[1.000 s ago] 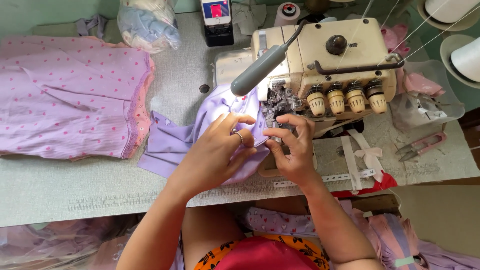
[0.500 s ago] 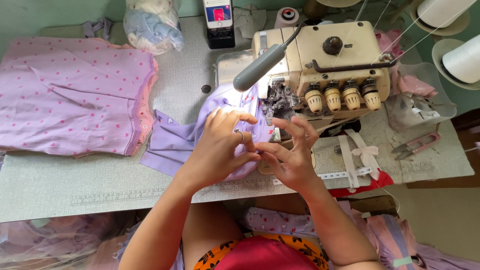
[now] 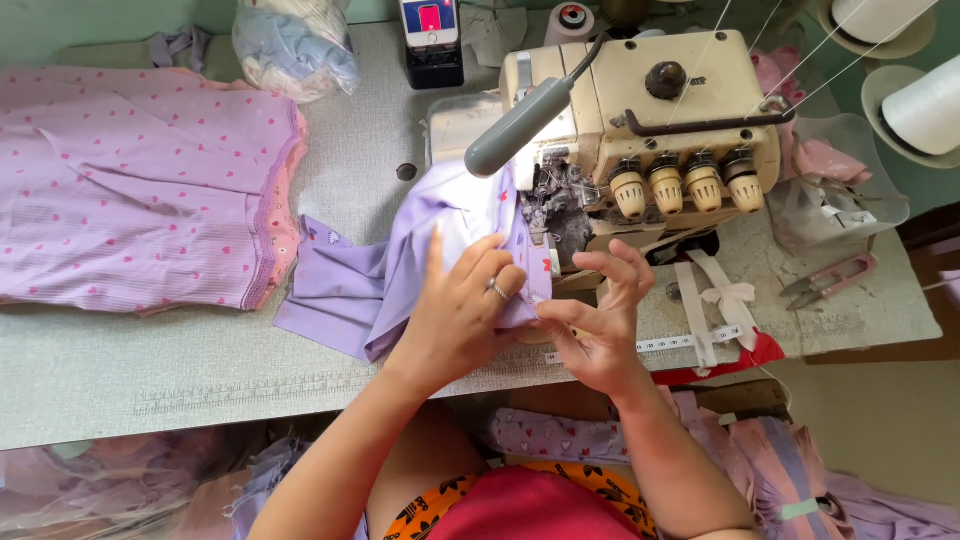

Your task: A worker is seen folding and aligning purple patterned fabric pieces at a sewing workstation, likely preparing them for the next stage of production.

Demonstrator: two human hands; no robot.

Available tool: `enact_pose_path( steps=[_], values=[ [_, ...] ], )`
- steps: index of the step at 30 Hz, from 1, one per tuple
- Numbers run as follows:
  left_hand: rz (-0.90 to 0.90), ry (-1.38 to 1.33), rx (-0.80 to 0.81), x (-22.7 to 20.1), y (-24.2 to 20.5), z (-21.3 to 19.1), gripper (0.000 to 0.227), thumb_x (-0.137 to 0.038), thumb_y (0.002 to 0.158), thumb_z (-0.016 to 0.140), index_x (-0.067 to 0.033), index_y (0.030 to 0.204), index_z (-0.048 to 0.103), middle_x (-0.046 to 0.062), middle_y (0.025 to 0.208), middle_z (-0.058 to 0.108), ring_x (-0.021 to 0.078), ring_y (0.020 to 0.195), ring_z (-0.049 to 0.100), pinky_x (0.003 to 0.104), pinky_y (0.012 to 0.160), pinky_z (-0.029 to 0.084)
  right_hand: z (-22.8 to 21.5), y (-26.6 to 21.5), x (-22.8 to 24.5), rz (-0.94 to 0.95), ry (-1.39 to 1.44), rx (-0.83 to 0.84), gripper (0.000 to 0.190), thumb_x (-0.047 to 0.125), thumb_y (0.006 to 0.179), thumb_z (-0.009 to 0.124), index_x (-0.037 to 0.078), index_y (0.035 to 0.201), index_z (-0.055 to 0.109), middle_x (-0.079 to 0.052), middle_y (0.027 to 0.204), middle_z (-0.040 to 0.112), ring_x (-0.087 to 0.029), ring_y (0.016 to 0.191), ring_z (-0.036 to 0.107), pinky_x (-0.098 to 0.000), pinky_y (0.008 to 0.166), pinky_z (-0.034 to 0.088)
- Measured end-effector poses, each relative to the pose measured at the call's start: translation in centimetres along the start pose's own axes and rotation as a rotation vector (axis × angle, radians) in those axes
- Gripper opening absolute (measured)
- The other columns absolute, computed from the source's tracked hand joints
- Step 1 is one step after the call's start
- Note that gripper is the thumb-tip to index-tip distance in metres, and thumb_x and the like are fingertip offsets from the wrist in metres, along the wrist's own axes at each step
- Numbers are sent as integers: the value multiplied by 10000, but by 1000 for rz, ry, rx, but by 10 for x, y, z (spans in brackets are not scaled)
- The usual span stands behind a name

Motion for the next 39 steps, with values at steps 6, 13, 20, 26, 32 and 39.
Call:
enact_pose_path(
  steps=[6, 13, 20, 26, 32, 39],
  values=[
    [97, 340, -93, 17, -24, -2, 455, -192, 858, 660, -219, 1307, 593, 33, 1224, 561, 288, 1246, 503, 778, 1109, 230, 0, -22, -16, -9, 91, 24, 89, 322, 895, 793, 248, 898, 742, -20, 1307, 398, -310, 1474, 120, -525, 1227, 206],
    [209, 329, 6, 20, -9, -15, 597, -106, 725, 727, -195, 1307, 625, 35, 1238, 591, 287, 1295, 519, 696, 1142, 299, -2, -36, -15, 9, 51, 30, 111, 344, 858, 822, 269, 893, 747, -10, 1244, 401, -332, 1430, 175, -538, 1217, 215],
    [283, 283, -39, 14, 5, -17, 360, -111, 871, 648, -199, 1219, 673, 46, 1059, 584, 273, 1089, 572, 673, 1095, 366, -2, -34, -10, -4, -10, 33, 128, 375, 871, 794, 266, 857, 728, -12, 1165, 405, -361, 1359, 254, -558, 1190, 263],
    [334, 200, -88, 20, 6, -14, 202, -146, 950, 625, -190, 1128, 709, 46, 1178, 596, 272, 1151, 539, 662, 1082, 378, 5, -36, -14, 47, 22, 26, 136, 355, 879, 790, 244, 860, 713, -9, 1150, 399, -359, 1360, 269, -554, 1177, 285],
    [307, 197, -48, 20, 7, -22, 269, -136, 938, 629, -201, 1192, 690, 41, 1214, 600, 269, 1227, 537, 645, 1098, 370, 0, -39, -14, 71, 26, 24, 127, 352, 879, 792, 248, 866, 720, -11, 1132, 396, -354, 1334, 288, -522, 1173, 300],
    [292, 201, -4, 21, 14, -28, 277, -151, 914, 677, -211, 1183, 694, 27, 1211, 614, 257, 1235, 545, 626, 1096, 376, -6, -43, -25, 60, 19, 35, 128, 356, 870, 800, 249, 868, 730, -9, 1121, 399, -355, 1326, 294, -530, 1172, 300]
  ],
)
Point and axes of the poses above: each hand's wrist, its own y-axis towards the middle knuckle, its own z-axis out of the palm, x = y × z, the point moved 3 cm from there along y, towards the middle knuckle
